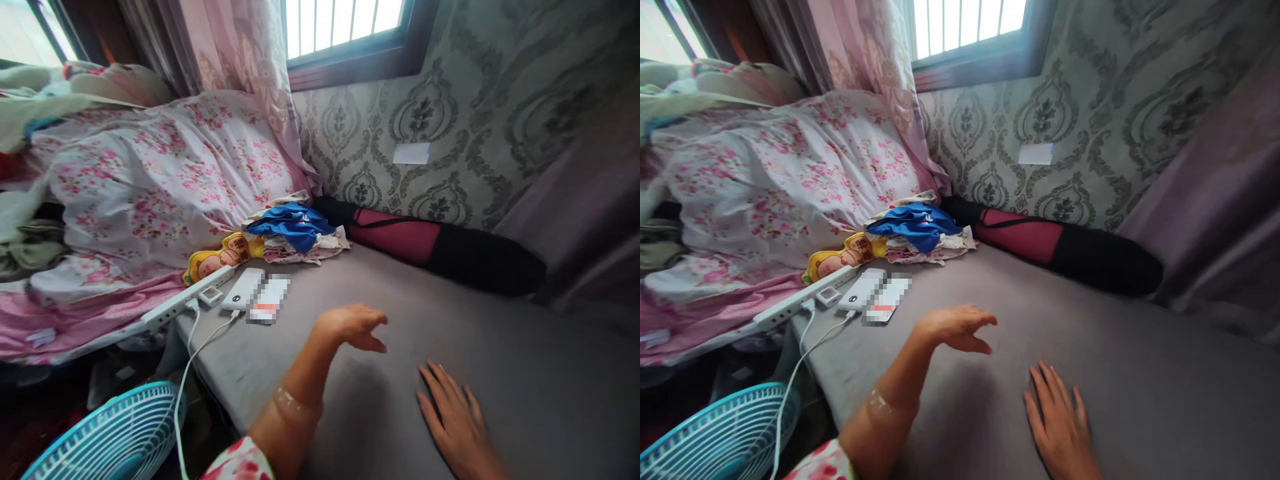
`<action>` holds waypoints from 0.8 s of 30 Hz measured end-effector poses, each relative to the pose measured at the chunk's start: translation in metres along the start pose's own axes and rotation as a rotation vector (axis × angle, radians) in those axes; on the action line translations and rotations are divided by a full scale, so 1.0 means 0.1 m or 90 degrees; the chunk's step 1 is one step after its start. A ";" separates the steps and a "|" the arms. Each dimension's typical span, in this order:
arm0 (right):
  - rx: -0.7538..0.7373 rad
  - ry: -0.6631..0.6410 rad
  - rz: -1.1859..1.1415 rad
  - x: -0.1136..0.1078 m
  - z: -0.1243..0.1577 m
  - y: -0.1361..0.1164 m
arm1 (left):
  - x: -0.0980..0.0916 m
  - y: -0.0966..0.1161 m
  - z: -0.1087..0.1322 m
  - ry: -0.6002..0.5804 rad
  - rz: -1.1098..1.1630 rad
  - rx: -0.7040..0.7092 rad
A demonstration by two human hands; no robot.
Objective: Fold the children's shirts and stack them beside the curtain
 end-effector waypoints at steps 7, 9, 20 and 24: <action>0.001 -0.003 0.012 0.06 -0.04 0.05 | -0.48 0.12 -0.76 0.060 0.454 0.194; -0.002 -0.004 0.006 0.04 -0.04 0.02 | -1.07 -0.38 -0.76 0.403 0.513 0.089; 0.011 0.018 -0.005 0.03 -0.02 0.01 | -2.87 -2.04 0.93 0.905 0.211 -0.347; 0.018 0.009 0.000 0.02 -0.03 0.01 | -3.10 -2.45 1.26 0.808 -0.038 -0.518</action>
Point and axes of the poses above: each hand's wrist, its own z-axis away from the middle knuckle, its own x-axis out of the palm, y = z × x, the point moved 9 cm from there along -z, towards the middle knuckle, and after that the axes turned 11 degrees about z, right-handed, at the moved point
